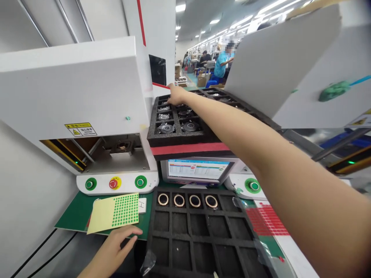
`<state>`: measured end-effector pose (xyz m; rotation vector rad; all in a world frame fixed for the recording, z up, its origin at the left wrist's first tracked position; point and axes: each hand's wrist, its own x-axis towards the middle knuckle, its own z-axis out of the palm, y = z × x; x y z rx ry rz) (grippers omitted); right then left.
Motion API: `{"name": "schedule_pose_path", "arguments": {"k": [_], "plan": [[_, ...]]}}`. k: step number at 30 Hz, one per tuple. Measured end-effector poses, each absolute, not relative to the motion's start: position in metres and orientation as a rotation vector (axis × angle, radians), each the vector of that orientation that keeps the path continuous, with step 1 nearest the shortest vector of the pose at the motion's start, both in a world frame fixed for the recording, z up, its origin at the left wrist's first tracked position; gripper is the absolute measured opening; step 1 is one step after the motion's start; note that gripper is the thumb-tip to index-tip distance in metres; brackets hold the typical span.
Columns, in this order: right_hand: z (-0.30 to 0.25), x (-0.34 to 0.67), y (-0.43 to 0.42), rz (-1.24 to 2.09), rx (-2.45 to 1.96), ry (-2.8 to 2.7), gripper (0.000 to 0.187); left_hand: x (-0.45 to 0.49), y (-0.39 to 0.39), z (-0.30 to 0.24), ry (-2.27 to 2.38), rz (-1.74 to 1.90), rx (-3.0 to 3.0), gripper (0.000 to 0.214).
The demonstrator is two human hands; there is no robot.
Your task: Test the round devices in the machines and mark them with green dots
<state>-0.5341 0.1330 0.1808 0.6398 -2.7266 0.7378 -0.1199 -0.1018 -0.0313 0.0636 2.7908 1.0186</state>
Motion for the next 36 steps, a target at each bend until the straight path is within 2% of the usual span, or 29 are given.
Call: {"name": "schedule_pose_path", "arguments": {"k": [10,12,15,19,22,24,27,32,34,36], "plan": [[0.200,-0.494,0.132,0.651,0.582,-2.766,0.079,-0.110,-0.098,-0.021,2.805,0.988,0.088,0.029],[0.209,-0.474,0.138,0.660,0.612,-2.676,0.075,-0.111,-0.097,-0.015,2.803,0.994,0.087,0.028],[0.207,-0.418,0.163,0.719,0.774,-2.310,0.056,-0.120,-0.096,-0.001,2.742,1.051,0.062,0.028],[0.150,-0.297,0.221,0.639,1.023,-1.744,0.037,-0.142,-0.098,0.012,2.677,1.219,0.072,0.029],[0.080,-0.213,0.267,0.258,1.318,-1.707,0.015,-0.155,-0.096,0.026,2.723,1.365,0.067,0.026],[0.035,-0.175,0.288,0.104,1.338,-1.753,0.020,-0.161,-0.086,0.045,2.756,1.435,0.079,0.023],[-0.010,-0.144,0.295,0.257,1.013,-1.925,0.018,-0.175,-0.050,0.090,2.860,1.577,0.236,0.018],[-0.028,-0.116,0.276,0.448,0.758,-2.077,0.021,-0.260,0.035,0.170,2.942,1.713,0.938,0.019],[-0.028,-0.109,0.273,0.497,0.738,-2.105,0.023,-0.314,0.060,0.191,3.066,1.621,0.898,0.022],[-0.028,-0.104,0.277,0.509,0.729,-2.117,0.025,-0.366,0.075,0.207,3.363,1.341,0.567,0.024]]}}
